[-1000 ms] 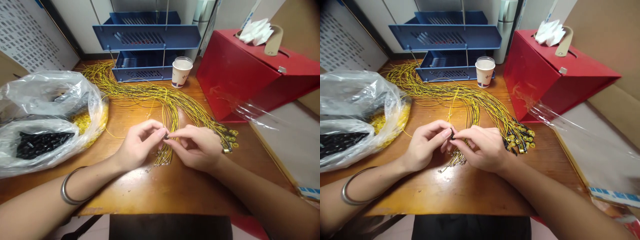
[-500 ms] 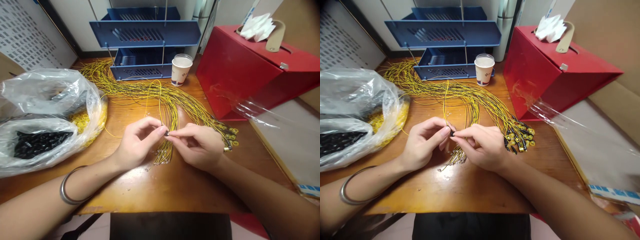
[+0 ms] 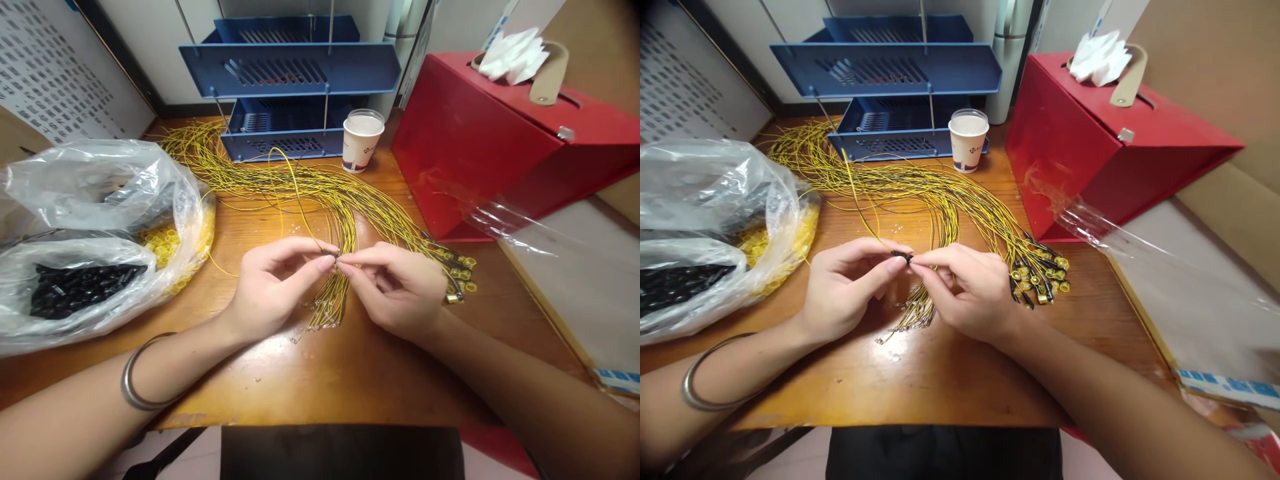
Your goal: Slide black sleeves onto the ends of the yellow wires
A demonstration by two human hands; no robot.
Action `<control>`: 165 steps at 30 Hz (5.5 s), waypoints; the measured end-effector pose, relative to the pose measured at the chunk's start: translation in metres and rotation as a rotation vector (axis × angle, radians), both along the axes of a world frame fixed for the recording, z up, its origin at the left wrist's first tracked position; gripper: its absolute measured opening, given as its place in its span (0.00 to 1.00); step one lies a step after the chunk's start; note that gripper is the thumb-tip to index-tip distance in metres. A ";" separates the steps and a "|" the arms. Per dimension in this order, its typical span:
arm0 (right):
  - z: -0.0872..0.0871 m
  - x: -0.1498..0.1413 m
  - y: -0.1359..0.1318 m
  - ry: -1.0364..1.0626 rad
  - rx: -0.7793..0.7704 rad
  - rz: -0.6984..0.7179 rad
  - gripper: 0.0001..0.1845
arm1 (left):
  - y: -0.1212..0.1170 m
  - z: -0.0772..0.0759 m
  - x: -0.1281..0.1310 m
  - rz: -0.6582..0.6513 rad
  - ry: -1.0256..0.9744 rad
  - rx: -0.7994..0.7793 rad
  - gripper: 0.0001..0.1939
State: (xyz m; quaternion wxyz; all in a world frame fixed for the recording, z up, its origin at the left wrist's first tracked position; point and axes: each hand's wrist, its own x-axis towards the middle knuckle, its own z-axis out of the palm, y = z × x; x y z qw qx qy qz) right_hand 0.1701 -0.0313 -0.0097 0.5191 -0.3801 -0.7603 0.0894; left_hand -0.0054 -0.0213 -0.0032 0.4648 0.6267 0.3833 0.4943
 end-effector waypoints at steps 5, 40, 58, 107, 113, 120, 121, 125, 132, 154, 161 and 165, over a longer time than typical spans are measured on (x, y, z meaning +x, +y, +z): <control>-0.001 0.000 0.000 0.052 -0.054 -0.001 0.03 | -0.001 0.000 0.001 -0.005 -0.027 -0.029 0.06; -0.006 0.000 0.004 0.174 -0.110 -0.093 0.09 | -0.003 -0.007 -0.002 -0.190 -0.058 -0.063 0.16; 0.001 0.000 0.003 0.052 0.008 -0.007 0.05 | 0.003 0.002 -0.004 0.106 0.093 0.082 0.05; -0.001 -0.001 0.001 0.108 -0.171 -0.119 0.08 | 0.002 0.000 -0.001 0.152 0.083 0.072 0.04; 0.001 0.000 0.001 0.092 -0.163 -0.093 0.10 | 0.003 -0.001 -0.001 0.155 0.080 0.090 0.03; 0.002 0.000 0.000 0.094 -0.158 -0.113 0.08 | 0.002 -0.001 -0.001 0.149 0.079 0.108 0.03; 0.002 0.000 0.000 0.099 -0.155 -0.113 0.08 | 0.002 -0.001 -0.001 0.150 0.077 0.108 0.03; 0.002 0.001 0.000 0.092 -0.153 -0.083 0.09 | 0.002 0.000 0.000 0.163 0.078 0.112 0.03; 0.005 0.003 -0.001 0.081 -0.120 -0.017 0.11 | 0.002 0.001 -0.001 0.178 0.093 0.134 0.03; 0.005 0.002 -0.002 0.069 0.000 -0.001 0.11 | 0.005 -0.001 -0.006 0.164 0.216 0.438 0.05; 0.002 0.002 0.000 0.083 0.022 -0.008 0.10 | 0.012 -0.001 -0.007 0.151 0.267 0.653 0.07; 0.001 0.001 0.000 0.073 0.017 -0.020 0.09 | 0.011 0.002 -0.008 0.153 0.297 0.694 0.06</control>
